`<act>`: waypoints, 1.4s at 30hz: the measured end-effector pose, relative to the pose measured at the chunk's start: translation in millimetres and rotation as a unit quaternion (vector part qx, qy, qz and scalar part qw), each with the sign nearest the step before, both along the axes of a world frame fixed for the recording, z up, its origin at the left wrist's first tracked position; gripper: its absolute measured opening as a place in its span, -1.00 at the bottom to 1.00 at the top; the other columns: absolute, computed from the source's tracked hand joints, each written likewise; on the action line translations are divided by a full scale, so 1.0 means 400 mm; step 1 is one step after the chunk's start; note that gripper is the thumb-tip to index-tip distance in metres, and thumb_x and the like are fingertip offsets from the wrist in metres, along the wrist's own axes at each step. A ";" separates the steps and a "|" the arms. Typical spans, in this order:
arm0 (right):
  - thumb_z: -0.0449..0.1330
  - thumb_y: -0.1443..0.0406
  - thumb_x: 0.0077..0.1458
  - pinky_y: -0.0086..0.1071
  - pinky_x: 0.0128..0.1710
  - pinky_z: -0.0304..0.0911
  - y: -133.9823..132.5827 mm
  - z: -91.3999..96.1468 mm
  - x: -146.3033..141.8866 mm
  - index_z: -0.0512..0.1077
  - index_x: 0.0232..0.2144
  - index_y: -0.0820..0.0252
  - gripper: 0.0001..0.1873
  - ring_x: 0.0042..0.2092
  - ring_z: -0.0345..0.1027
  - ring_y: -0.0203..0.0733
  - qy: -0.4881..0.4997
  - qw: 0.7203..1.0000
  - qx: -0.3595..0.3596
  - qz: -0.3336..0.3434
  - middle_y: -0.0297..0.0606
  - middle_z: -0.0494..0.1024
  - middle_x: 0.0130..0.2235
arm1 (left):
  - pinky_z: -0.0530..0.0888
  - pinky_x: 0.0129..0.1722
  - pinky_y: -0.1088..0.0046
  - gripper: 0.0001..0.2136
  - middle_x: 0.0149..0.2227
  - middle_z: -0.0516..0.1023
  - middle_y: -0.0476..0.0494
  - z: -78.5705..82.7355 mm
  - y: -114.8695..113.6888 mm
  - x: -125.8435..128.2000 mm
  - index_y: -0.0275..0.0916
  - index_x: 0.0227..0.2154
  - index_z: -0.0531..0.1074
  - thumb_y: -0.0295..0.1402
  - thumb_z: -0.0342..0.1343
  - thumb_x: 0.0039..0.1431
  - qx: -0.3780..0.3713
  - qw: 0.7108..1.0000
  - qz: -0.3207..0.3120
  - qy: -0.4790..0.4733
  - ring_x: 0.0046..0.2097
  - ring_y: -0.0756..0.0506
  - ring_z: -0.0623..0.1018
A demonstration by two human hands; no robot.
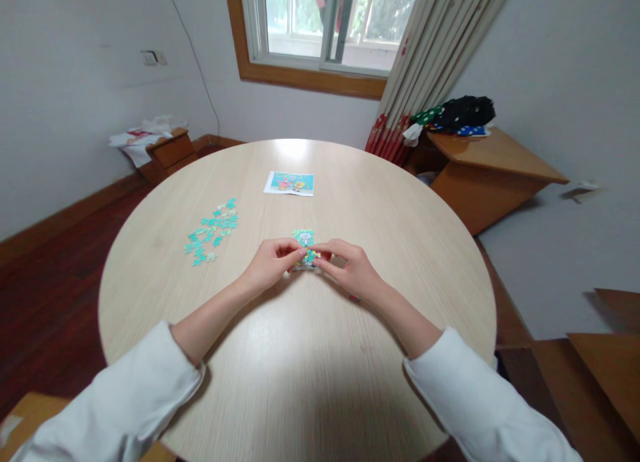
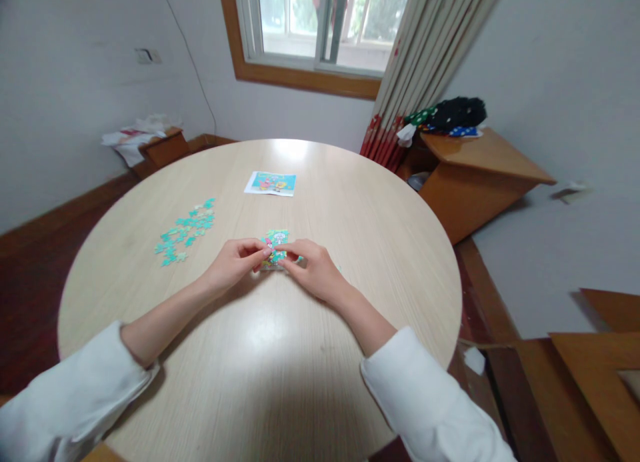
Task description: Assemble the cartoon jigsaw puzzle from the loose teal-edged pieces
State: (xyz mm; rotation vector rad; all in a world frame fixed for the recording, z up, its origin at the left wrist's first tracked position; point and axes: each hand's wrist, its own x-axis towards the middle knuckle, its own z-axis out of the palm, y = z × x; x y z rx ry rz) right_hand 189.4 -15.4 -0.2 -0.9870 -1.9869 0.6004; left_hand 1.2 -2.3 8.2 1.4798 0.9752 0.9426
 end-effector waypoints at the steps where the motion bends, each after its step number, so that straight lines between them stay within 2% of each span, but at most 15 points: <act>1: 0.20 0.30 0.09 -0.36 -0.27 0.26 0.000 0.001 0.000 0.55 -0.21 0.12 -0.80 -0.34 0.36 -0.27 0.001 1.000 0.001 0.001 -0.27 0.53 -0.39 | 0.25 -0.50 0.49 -0.70 -0.64 0.32 0.05 0.000 0.000 0.000 -0.27 -0.60 0.42 -0.11 0.20 -0.05 0.000 1.000 -0.002 0.001 -0.55 0.06 0.28; 11: 0.27 0.22 0.05 -0.35 -0.29 0.25 0.000 0.001 0.000 0.55 -0.31 0.12 -0.85 -0.35 0.36 -0.25 0.002 1.000 0.001 -0.007 -0.27 0.54 -0.40 | 0.32 -0.53 0.47 -0.69 -0.65 0.33 0.04 0.004 -0.003 0.004 -0.28 -0.58 0.44 -0.09 0.22 -0.08 -0.034 0.999 -0.012 -0.017 -0.58 0.05 0.32; 14: 0.28 0.23 0.03 -0.35 -0.29 0.25 0.003 0.004 0.009 0.54 -0.33 0.15 -0.86 -0.37 0.35 -0.26 0.013 0.999 0.012 -0.034 -0.26 0.54 -0.39 | 0.32 -0.54 0.47 -0.68 -0.62 0.38 0.01 0.009 0.003 -0.001 -0.29 -0.55 0.45 -0.08 0.22 -0.10 -0.037 0.998 0.035 -0.041 -0.58 0.05 0.32; 18: 0.27 0.22 0.02 -0.34 -0.29 0.25 0.016 0.013 0.032 0.52 -0.34 0.16 -0.85 -0.38 0.33 -0.26 0.041 0.993 0.014 -0.114 -0.29 0.51 -0.43 | 0.29 -0.56 0.50 -0.69 -0.59 0.38 0.03 0.014 0.019 -0.018 -0.32 -0.49 0.47 -0.12 0.23 -0.08 -0.014 0.990 0.116 -0.073 -0.58 0.08 0.30; 23: 0.27 0.20 0.00 -0.33 -0.29 0.24 0.033 0.014 0.050 0.52 -0.35 0.18 -0.82 -0.40 0.30 -0.27 0.062 0.988 0.012 -0.141 -0.34 0.46 -0.48 | 0.26 -0.58 0.52 -0.70 -0.62 0.36 0.05 0.013 0.026 -0.025 -0.31 -0.50 0.46 -0.13 0.27 -0.11 -0.020 0.985 0.146 -0.087 -0.60 0.09 0.29; 29: 0.26 0.21 0.01 -0.35 -0.30 0.24 0.026 0.007 0.036 0.53 -0.35 0.20 -0.82 -0.40 0.32 -0.27 0.062 0.989 -0.005 -0.133 -0.31 0.48 -0.47 | 0.40 -0.46 0.43 -0.68 -0.53 0.53 -0.08 0.002 0.016 -0.011 -0.30 -0.48 0.51 -0.15 0.34 -0.22 -0.026 0.992 0.105 -0.060 -0.49 -0.01 0.45; 35: 0.26 0.23 0.01 -0.34 -0.30 0.26 0.018 0.003 0.026 0.55 -0.33 0.17 -0.83 -0.38 0.34 -0.26 0.048 0.992 -0.011 -0.114 -0.28 0.53 -0.43 | 0.48 -0.22 0.31 -0.69 -0.27 0.63 -0.24 -0.003 0.006 -0.008 -0.30 -0.35 0.59 -0.17 0.27 -0.11 -0.001 0.999 0.038 -0.009 -0.26 -0.12 0.56; 42: 0.29 0.21 -0.01 -0.35 -0.31 0.25 0.019 -0.001 0.022 0.53 -0.38 0.18 -0.84 -0.40 0.33 -0.27 0.045 0.993 -0.004 -0.113 -0.30 0.50 -0.46 | 0.47 -0.22 0.33 -0.78 -0.36 0.63 -0.17 0.001 0.001 -0.011 -0.28 -0.38 0.58 -0.26 0.27 -0.09 -0.016 0.999 0.009 -0.050 -0.33 -0.07 0.55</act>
